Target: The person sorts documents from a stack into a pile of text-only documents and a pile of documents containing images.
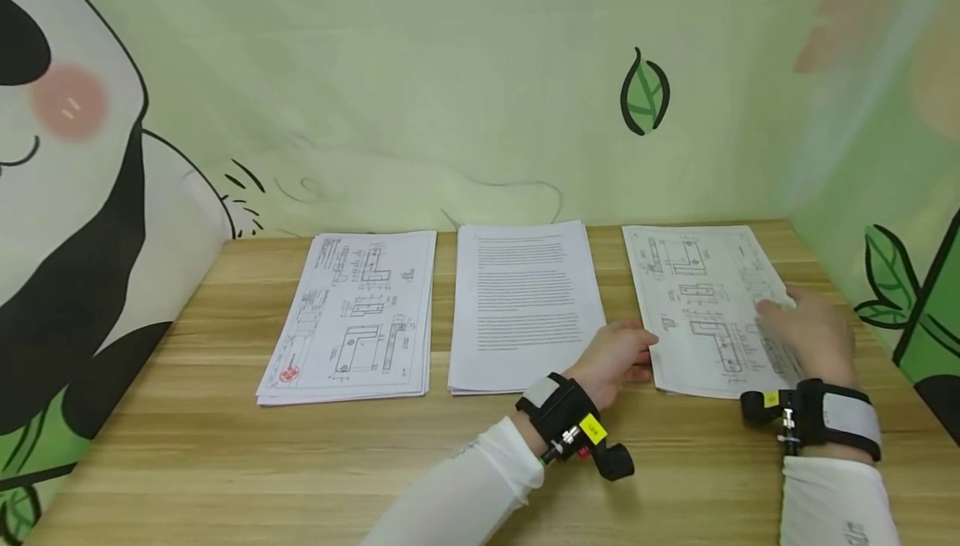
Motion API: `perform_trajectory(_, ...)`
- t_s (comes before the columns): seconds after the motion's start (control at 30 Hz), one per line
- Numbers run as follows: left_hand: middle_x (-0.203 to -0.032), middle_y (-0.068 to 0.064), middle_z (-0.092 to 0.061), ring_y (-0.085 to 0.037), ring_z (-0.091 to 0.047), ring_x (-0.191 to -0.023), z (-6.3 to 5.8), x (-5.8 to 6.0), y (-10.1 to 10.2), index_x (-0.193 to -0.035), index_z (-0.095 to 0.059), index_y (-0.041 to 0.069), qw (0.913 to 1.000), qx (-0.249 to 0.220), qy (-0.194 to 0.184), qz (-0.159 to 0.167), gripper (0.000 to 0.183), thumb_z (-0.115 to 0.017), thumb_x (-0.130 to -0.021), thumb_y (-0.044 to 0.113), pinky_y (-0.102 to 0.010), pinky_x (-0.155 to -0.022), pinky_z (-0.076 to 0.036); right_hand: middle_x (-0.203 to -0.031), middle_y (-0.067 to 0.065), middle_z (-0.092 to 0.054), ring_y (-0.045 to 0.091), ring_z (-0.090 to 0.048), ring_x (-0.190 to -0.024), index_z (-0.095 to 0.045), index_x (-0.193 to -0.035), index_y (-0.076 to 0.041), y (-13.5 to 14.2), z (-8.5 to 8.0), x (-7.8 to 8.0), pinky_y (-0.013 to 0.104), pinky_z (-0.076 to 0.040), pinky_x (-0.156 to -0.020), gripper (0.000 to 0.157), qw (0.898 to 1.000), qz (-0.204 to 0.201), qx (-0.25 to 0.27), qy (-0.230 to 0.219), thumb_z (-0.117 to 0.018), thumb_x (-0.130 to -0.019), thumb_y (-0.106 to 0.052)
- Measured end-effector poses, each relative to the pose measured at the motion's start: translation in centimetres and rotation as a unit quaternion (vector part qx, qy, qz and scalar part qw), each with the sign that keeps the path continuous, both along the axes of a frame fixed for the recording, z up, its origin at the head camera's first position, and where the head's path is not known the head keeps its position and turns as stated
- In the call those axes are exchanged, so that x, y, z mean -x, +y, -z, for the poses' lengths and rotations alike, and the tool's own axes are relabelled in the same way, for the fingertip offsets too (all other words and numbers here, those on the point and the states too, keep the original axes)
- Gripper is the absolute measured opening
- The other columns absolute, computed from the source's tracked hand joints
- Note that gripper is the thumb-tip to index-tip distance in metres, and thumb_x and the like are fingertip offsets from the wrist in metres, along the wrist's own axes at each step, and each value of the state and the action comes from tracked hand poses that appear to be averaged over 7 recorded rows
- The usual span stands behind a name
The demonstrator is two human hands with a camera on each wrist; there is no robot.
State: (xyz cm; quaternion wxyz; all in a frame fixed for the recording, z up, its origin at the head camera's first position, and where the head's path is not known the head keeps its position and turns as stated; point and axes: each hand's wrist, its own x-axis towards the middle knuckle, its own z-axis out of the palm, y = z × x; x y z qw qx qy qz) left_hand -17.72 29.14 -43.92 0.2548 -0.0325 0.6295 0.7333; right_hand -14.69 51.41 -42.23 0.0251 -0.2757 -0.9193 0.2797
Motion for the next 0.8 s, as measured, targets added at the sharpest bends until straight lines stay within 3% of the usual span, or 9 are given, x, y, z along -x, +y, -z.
perform_trajectory(0.2, -0.086, -0.004, -0.060, -0.019, -0.057, -0.073, -0.2, 0.2, -0.4, -0.122, -0.054, 0.001, 0.9997, 0.020, 0.010, 0.003, 0.040, -0.060, -0.084, 0.009, -0.038, -0.070, -0.052, -0.132, 0.047, -0.030, 0.054, -0.036, -0.106, -0.023, -0.140, 0.014, 0.2, -0.1, 0.4, 0.063, -0.035, -0.084, 0.080, 1.000, 0.010, 0.008, 0.011, -0.037, -0.093, -0.049)
perform_trajectory(0.37, -0.081, -0.004, -0.060, -0.018, -0.056, -0.070, -0.1, 0.3, -0.4, -0.107, -0.062, 0.004, 0.9993, 0.031, 0.020, 0.003, 0.023, -0.060, -0.085, 0.007, -0.040, -0.073, -0.055, -0.135, 0.048, -0.025, 0.056, -0.036, -0.109, -0.018, -0.140, 0.016, 0.1, 0.2, 0.5, 0.066, -0.034, -0.087, 0.088, 0.999, -0.036, 0.025, -0.022, -0.036, -0.091, -0.055)
perform_trajectory(0.57, -0.084, -0.002, -0.061, -0.017, -0.059, -0.077, 0.0, 0.5, -0.7, -0.112, -0.060, 0.004, 0.9988, 0.035, 0.033, 0.014, 0.027, -0.060, -0.086, 0.010, -0.040, -0.078, -0.053, -0.136, 0.049, -0.021, 0.058, -0.032, -0.112, -0.015, -0.141, 0.015, -0.7, 0.0, 0.7, 0.067, -0.032, -0.086, 0.091, 0.995, -0.078, 0.034, -0.043, -0.033, -0.091, -0.058)
perform_trajectory(0.67, -0.087, -0.005, -0.064, -0.018, -0.062, -0.079, 0.2, 0.6, -1.1, -0.107, -0.060, 0.004, 0.9979, 0.034, 0.052, 0.016, 0.022, -0.058, -0.085, 0.006, -0.036, -0.075, -0.052, -0.135, 0.050, -0.021, 0.062, -0.028, -0.114, -0.019, -0.140, 0.015, -1.1, -0.4, 0.9, 0.069, -0.029, -0.089, 0.088, 0.995, -0.087, 0.014, -0.038, -0.031, -0.092, -0.057)
perform_trajectory(0.8, -0.086, -0.004, -0.062, -0.017, -0.058, -0.073, 0.6, 0.9, -1.5, -0.107, -0.058, 0.008, 0.9949, 0.062, 0.079, 0.009, 0.027, -0.052, -0.083, -0.004, -0.028, -0.058, -0.044, -0.136, 0.049, -0.022, 0.061, -0.028, -0.116, -0.022, -0.141, 0.013, -1.5, -0.5, 1.1, 0.068, -0.030, -0.089, 0.086, 0.996, -0.085, 0.020, -0.025, -0.032, -0.092, -0.057)
